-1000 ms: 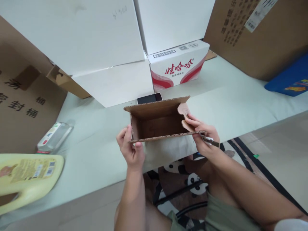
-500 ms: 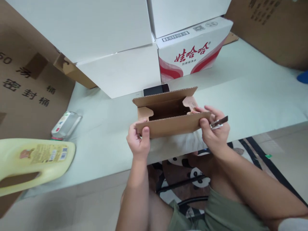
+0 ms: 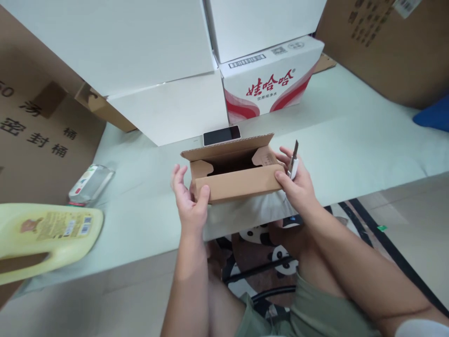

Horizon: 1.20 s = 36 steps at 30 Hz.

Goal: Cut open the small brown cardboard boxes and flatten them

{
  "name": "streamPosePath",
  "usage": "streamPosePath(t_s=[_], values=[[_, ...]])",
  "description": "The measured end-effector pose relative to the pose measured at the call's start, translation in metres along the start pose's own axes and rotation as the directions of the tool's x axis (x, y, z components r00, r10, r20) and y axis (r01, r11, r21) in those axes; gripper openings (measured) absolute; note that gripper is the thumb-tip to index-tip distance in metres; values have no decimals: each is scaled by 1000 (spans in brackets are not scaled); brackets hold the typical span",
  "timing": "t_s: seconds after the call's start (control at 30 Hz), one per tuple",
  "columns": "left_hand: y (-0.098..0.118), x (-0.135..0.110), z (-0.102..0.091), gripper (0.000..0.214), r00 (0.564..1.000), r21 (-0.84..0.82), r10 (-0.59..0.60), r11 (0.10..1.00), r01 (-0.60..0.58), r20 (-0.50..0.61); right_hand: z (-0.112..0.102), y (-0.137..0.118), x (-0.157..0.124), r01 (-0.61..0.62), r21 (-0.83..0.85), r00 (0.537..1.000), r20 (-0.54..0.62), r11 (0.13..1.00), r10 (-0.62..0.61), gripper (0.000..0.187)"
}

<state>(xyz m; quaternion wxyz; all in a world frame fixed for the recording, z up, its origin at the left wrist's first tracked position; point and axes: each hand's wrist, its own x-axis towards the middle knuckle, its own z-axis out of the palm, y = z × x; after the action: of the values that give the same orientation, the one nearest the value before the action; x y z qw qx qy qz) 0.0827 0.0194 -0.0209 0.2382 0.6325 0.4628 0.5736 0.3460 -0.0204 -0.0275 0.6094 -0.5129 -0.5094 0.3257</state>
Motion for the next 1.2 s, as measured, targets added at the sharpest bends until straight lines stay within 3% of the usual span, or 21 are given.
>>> streamPosePath(t_s=[0.1, 0.17, 0.27, 0.37, 0.47, 0.63, 0.8, 0.9, 1.07, 1.2], values=[[0, 4, -11, 90, 997, -41, 8, 999, -5, 72, -4, 0, -2, 4, 47, 998, 59, 999, -7, 60], [0, 7, -14, 92, 991, -86, 30, 996, -19, 131, -4, 1, -1, -4, 84, 997, 81, 996, -2, 61], [1, 8, -12, 76, 991, -106, 55, 993, -42, 122, -2, 5, 1, -26, 112, 998, 53, 993, 20, 60], [3, 9, -9, 42, 993, -22, 74, 997, -73, 96, 3, 8, 2, -20, 119, 1000, -5, 993, 21, 57], [4, 12, -11, 14, 984, 67, 113, 990, -123, 139, 4, 8, 1, 10, 111, 1000, -23, 994, -8, 57], [8, 13, -18, 18, 971, 95, 148, 981, -168, 190, -1, 4, 1, 143, -26, 988, 61, 989, -142, 45], [24, 5, -23, 15, 958, 192, 165, 958, -213, 235, 0, 5, 2, 68, 19, 997, 35, 997, -69, 34], [44, -2, -21, 28, 950, 347, 98, 916, -202, 296, 4, 4, 4, 37, 16, 999, 30, 999, -37, 32], [60, -5, -11, 87, 917, 518, -91, 844, -137, 389, 4, 2, 6, -7, -5, 998, 58, 1000, 8, 39], [52, 4, -15, 92, 890, 527, -178, 846, -79, 419, 1, 7, 6, -69, 119, 992, 116, 991, 55, 66]])
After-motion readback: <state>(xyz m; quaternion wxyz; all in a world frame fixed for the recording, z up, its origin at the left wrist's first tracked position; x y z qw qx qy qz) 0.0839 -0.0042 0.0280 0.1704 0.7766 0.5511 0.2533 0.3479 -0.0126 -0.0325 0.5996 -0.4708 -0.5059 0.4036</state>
